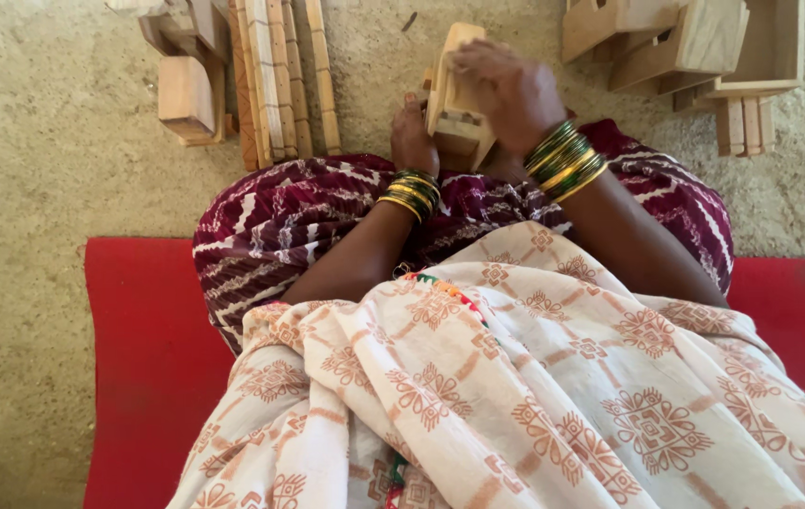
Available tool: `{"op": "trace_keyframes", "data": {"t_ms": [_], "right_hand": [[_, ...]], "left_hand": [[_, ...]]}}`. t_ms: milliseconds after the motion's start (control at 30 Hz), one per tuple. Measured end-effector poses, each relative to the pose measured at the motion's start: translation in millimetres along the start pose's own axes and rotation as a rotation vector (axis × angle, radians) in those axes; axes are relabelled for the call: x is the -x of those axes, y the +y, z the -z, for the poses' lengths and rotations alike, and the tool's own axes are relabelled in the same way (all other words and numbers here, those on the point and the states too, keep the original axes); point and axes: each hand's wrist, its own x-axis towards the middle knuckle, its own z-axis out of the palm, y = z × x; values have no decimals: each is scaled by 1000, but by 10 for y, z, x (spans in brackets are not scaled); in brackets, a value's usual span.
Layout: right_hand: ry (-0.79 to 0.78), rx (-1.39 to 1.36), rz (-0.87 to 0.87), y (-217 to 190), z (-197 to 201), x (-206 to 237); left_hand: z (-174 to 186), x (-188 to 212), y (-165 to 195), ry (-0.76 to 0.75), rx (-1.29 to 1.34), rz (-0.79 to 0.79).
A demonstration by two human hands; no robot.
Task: The person sits on a red mat and assembles small wooden blocks by hand. They pick up blocks, align them, and press them together to form a larger structure, occasionally adjusting the pieces to fit.
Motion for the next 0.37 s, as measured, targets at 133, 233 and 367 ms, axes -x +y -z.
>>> {"op": "trace_keyframes", "data": {"t_ms": [133, 233, 367], "right_hand": [[-56, -161, -520, 175, 51, 144], [75, -537, -678, 181, 33, 288], [175, -1048, -759, 93, 42, 338]], "left_hand": [[-34, -99, -138, -11, 3, -92], [-22, -133, -77, -258, 686, 248], [45, -10, 115, -152, 588, 83]]}}
